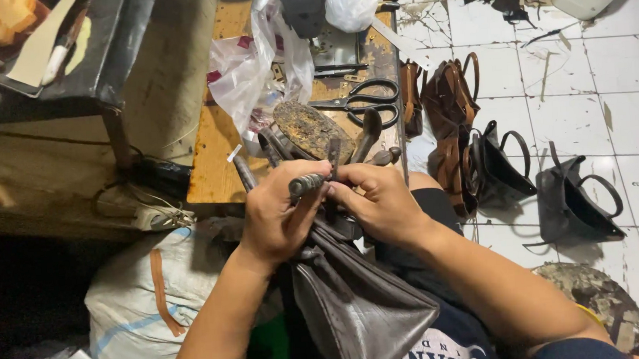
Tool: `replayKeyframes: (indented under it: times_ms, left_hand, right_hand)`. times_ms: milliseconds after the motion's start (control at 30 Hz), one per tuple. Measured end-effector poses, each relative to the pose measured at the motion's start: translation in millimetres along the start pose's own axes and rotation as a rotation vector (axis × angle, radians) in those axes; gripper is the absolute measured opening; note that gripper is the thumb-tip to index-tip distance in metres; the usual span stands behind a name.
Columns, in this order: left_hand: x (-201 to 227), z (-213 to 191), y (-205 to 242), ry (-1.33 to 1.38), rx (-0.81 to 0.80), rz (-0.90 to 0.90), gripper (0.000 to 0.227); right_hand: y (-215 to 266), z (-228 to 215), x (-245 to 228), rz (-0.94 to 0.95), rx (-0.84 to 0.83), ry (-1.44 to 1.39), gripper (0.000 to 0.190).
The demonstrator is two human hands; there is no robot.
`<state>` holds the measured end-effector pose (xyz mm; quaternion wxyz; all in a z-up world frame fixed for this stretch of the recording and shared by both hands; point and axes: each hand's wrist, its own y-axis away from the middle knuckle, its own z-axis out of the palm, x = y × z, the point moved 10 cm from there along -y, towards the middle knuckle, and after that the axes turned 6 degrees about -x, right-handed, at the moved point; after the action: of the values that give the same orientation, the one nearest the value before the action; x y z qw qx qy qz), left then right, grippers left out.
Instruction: Manufacturing a leather bag by using a hammer and punch tool to secure components
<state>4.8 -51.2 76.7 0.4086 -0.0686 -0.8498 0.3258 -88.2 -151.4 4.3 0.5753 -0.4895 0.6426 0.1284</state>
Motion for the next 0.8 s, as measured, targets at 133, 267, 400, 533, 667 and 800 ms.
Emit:
replayKeyframes:
  times_ms: [133,267,400,533,667,800]
  left_hand:
    - [-8.2,-9.5,15.4,-0.065,0.065,-0.067,0.014]
    - [0.3,-19.8,15.5,-0.105,0.146,-0.094,0.011]
    - [-16.3,-34.5,27.0,0.092,0.338,-0.221,0.022]
    - [-9.8,-30.6,21.3,-0.031,0.258,-0.157,0.023]
    - [-40.6,-23.9,39.8,0.124,0.272,-0.296,0.025]
    - [-49.8,-23.4,45.4,0.259,0.290,-0.381,0.027]
  right_hand:
    - [3.4,15.5,6.1,0.001,0.022,-0.160,0.008]
    - [2.4,16.2,-14.6,-0.046,0.078,-0.183,0.008]
    - [4.5,16.7,-25.4,-0.065,0.098,-0.157,0.008]
    - [11.0,29.5,15.5,0.153,0.125,-0.438,0.012]
    - [20.7,41.0,50.5,0.316,0.221,-0.740,0.021]
    - [24.8,47.5,54.8,0.332,0.240,-0.790,0.023]
